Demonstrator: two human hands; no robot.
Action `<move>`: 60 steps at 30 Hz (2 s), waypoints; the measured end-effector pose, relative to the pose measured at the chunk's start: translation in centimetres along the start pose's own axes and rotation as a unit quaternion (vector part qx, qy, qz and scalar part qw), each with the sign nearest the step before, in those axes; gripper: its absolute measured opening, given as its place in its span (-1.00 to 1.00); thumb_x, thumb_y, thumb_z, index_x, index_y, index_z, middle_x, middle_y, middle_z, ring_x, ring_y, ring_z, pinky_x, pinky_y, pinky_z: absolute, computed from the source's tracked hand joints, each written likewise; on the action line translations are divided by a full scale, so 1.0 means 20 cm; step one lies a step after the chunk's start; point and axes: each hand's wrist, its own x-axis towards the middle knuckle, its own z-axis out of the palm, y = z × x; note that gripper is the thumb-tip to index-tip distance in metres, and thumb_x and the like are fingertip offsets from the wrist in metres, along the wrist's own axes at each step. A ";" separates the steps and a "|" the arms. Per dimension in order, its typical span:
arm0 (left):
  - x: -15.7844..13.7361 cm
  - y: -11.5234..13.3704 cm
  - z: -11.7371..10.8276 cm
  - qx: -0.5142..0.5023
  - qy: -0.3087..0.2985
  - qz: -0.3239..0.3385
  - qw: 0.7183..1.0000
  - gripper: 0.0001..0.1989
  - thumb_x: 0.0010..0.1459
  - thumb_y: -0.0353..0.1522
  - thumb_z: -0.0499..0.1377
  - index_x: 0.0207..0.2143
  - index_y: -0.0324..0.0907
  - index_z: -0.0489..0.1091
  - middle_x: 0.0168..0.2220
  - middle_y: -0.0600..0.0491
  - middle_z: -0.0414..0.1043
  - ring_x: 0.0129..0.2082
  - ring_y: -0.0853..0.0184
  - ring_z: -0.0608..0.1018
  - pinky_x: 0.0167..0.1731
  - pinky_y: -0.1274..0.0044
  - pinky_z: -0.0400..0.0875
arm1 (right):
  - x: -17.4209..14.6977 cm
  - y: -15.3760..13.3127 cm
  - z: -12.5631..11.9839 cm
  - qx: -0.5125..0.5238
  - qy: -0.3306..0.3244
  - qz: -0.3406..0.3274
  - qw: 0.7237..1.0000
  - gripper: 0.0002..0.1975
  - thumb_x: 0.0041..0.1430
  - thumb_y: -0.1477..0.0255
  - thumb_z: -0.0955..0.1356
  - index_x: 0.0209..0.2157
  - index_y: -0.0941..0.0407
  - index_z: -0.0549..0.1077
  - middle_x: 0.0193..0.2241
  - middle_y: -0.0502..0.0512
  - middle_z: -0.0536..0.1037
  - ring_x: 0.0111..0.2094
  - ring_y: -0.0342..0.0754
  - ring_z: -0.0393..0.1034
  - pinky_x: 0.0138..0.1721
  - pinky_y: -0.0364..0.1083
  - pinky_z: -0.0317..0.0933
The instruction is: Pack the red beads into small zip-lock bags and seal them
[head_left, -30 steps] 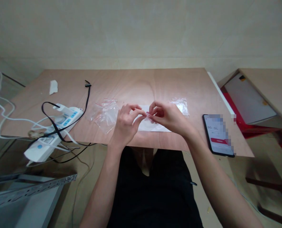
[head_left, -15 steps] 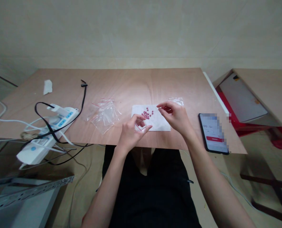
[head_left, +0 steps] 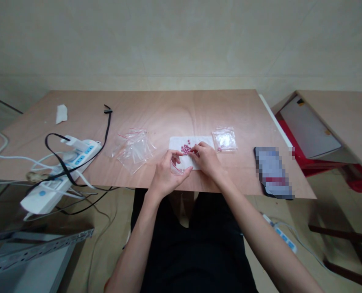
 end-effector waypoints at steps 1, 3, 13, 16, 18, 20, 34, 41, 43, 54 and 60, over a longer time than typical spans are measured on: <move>0.00 -0.01 0.01 0.000 0.003 -0.001 1.000 -0.63 -0.03 -0.35 0.34 -0.19 -0.17 0.30 -0.40 0.15 0.35 -0.41 0.42 0.47 -0.33 0.57 0.41 | -0.01 -0.01 -0.01 0.003 0.008 0.000 1.000 -0.93 0.17 0.55 0.39 -0.36 0.19 0.56 -0.33 0.18 0.51 -0.33 -0.06 0.41 -0.24 -0.07 0.28; 0.00 -0.02 0.02 -0.001 0.013 -0.005 1.000 -0.65 -0.02 -0.36 0.33 -0.19 -0.16 0.30 -0.41 0.15 0.35 -0.42 0.42 0.47 -0.35 0.57 0.41 | -0.03 -0.05 -0.05 0.036 0.040 -0.013 0.998 -0.94 0.17 0.50 0.41 -0.35 0.18 0.56 -0.38 0.12 0.51 -0.39 -0.10 0.38 -0.28 -0.09 0.28; 0.03 0.01 0.07 -0.023 0.036 -0.005 0.999 -0.73 0.00 -0.39 0.29 -0.25 -0.15 0.30 -0.41 0.13 0.43 -0.45 0.43 0.50 -0.38 0.58 0.43 | -0.08 -0.07 -0.10 0.182 0.083 -0.089 0.976 -0.83 0.25 0.38 0.35 -0.31 0.14 0.57 -0.40 0.08 0.53 -0.40 -0.12 0.39 -0.34 -0.11 0.28; 0.02 -0.01 0.06 -0.016 0.046 -0.009 0.999 -0.72 0.00 -0.39 0.30 -0.23 -0.16 0.31 -0.43 0.14 0.41 -0.46 0.44 0.48 -0.38 0.59 0.42 | 0.00 0.05 -0.05 0.076 0.094 -0.013 0.993 -0.90 0.12 0.47 0.42 -0.29 0.16 0.57 -0.38 0.10 0.53 -0.44 -0.11 0.36 -0.32 -0.07 0.28; 0.02 -0.02 0.06 -0.011 0.046 -0.013 0.999 -0.72 0.00 -0.38 0.30 -0.23 -0.16 0.32 -0.44 0.15 0.41 -0.47 0.45 0.47 -0.39 0.59 0.42 | 0.03 0.10 -0.01 0.012 0.063 -0.017 0.998 -0.90 0.07 0.51 0.45 -0.30 0.14 0.58 -0.35 0.12 0.51 -0.40 -0.07 0.38 -0.29 -0.06 0.28; 0.01 -0.03 0.06 -0.007 0.044 -0.014 0.999 -0.72 0.00 -0.38 0.30 -0.23 -0.16 0.32 -0.44 0.15 0.40 -0.47 0.45 0.47 -0.39 0.59 0.42 | 0.04 0.12 0.01 -0.017 0.050 -0.030 0.998 -0.93 0.09 0.54 0.43 -0.36 0.13 0.59 -0.35 0.14 0.50 -0.33 -0.03 0.40 -0.25 -0.04 0.28; 0.04 -0.01 0.09 -0.043 0.015 -0.017 0.999 -0.72 -0.02 -0.38 0.31 -0.25 -0.15 0.30 -0.34 0.09 0.48 -0.40 0.40 0.54 -0.37 0.57 0.44 | -0.08 -0.12 -0.14 0.164 -0.010 -0.171 0.971 -0.85 0.20 0.33 0.39 -0.33 0.09 0.60 -0.37 0.08 0.49 -0.34 -0.11 0.38 -0.36 -0.11 0.26; 0.04 -0.03 0.09 -0.014 0.037 -0.005 0.999 -0.71 -0.01 -0.40 0.31 -0.24 -0.15 0.31 -0.42 0.13 0.43 -0.45 0.43 0.50 -0.37 0.57 0.45 | 0.05 0.08 -0.05 0.007 0.082 0.000 0.997 -0.93 0.11 0.44 0.43 -0.36 0.14 0.55 -0.38 0.11 0.52 -0.40 -0.06 0.40 -0.27 -0.04 0.29; 0.04 -0.02 0.09 -0.011 0.036 0.002 0.999 -0.71 -0.01 -0.41 0.31 -0.23 -0.15 0.31 -0.42 0.13 0.43 -0.45 0.43 0.50 -0.38 0.58 0.45 | 0.06 0.10 -0.03 -0.042 0.068 0.010 0.997 -0.94 0.12 0.45 0.42 -0.37 0.14 0.56 -0.35 0.16 0.51 -0.33 0.00 0.43 -0.24 -0.02 0.28; 0.05 -0.02 0.10 -0.013 0.030 0.006 0.999 -0.72 -0.02 -0.41 0.31 -0.25 -0.16 0.31 -0.42 0.13 0.43 -0.45 0.43 0.51 -0.41 0.59 0.43 | 0.09 0.08 -0.01 -0.102 0.064 0.026 0.992 -0.89 0.09 0.50 0.37 -0.42 0.18 0.58 -0.33 0.26 0.53 -0.29 0.09 0.42 -0.23 0.04 0.26; 0.06 -0.01 0.09 -0.015 0.028 -0.006 0.999 -0.73 -0.01 -0.39 0.30 -0.24 -0.15 0.31 -0.40 0.11 0.45 -0.45 0.42 0.51 -0.37 0.56 0.44 | 0.01 -0.05 -0.11 0.090 0.123 0.002 0.988 -0.92 0.07 0.43 0.41 -0.46 0.14 0.52 -0.47 0.06 0.51 -0.47 -0.12 0.30 -0.39 -0.11 0.20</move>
